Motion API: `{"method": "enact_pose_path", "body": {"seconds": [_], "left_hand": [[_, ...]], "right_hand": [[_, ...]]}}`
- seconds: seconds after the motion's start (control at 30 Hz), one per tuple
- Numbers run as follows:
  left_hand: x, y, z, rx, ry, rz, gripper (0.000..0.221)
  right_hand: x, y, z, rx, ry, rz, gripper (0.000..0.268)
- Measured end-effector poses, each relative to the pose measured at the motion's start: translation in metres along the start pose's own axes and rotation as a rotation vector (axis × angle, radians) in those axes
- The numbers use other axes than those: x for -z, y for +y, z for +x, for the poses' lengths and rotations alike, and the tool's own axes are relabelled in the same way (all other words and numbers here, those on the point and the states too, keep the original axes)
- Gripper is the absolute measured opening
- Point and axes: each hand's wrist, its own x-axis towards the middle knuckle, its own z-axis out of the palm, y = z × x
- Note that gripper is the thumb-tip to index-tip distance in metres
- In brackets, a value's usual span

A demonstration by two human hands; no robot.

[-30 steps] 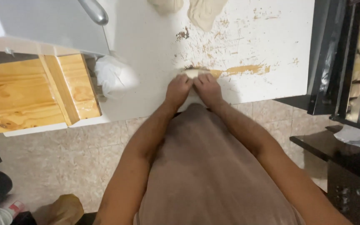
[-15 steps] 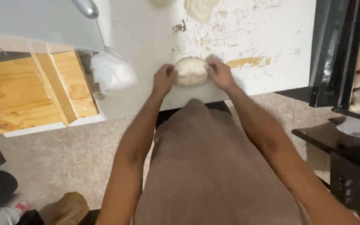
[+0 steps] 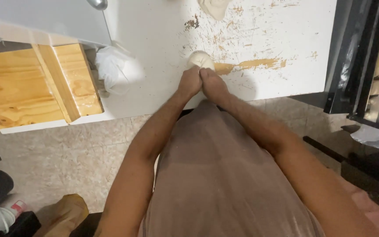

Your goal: Shaping pre-portioned dough into round balls by rolling them against a floured work surface using the palms of the hands.

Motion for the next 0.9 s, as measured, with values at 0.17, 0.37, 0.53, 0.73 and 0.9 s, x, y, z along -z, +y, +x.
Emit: {"method": "enact_pose_path", "body": {"seconds": [0.17, 0.37, 0.53, 0.73, 0.9], "left_hand": [[0.04, 0.01, -0.006, 0.018, -0.192, -0.044, 0.041], [0.056, -0.023, -0.048, 0.168, 0.069, -0.217, 0.039], [0.017, -0.023, -0.042, 0.28, 0.062, -0.447, 0.045], [0.003, -0.012, -0.026, -0.055, 0.106, -0.196, 0.032], [-0.02, -0.039, 0.029, 0.008, -0.018, 0.217, 0.031]], "right_hand": [[0.112, -0.013, 0.028, -0.379, -0.416, 0.537, 0.028], [0.093, 0.046, -0.035, -0.559, -0.258, 0.515, 0.025], [0.067, 0.013, -0.018, -0.767, -0.38, 0.667, 0.042], [0.025, 0.017, -0.004, -0.284, -0.059, 0.498, 0.011], [-0.053, 0.046, 0.004, -0.143, -0.143, 0.06, 0.015]]}}
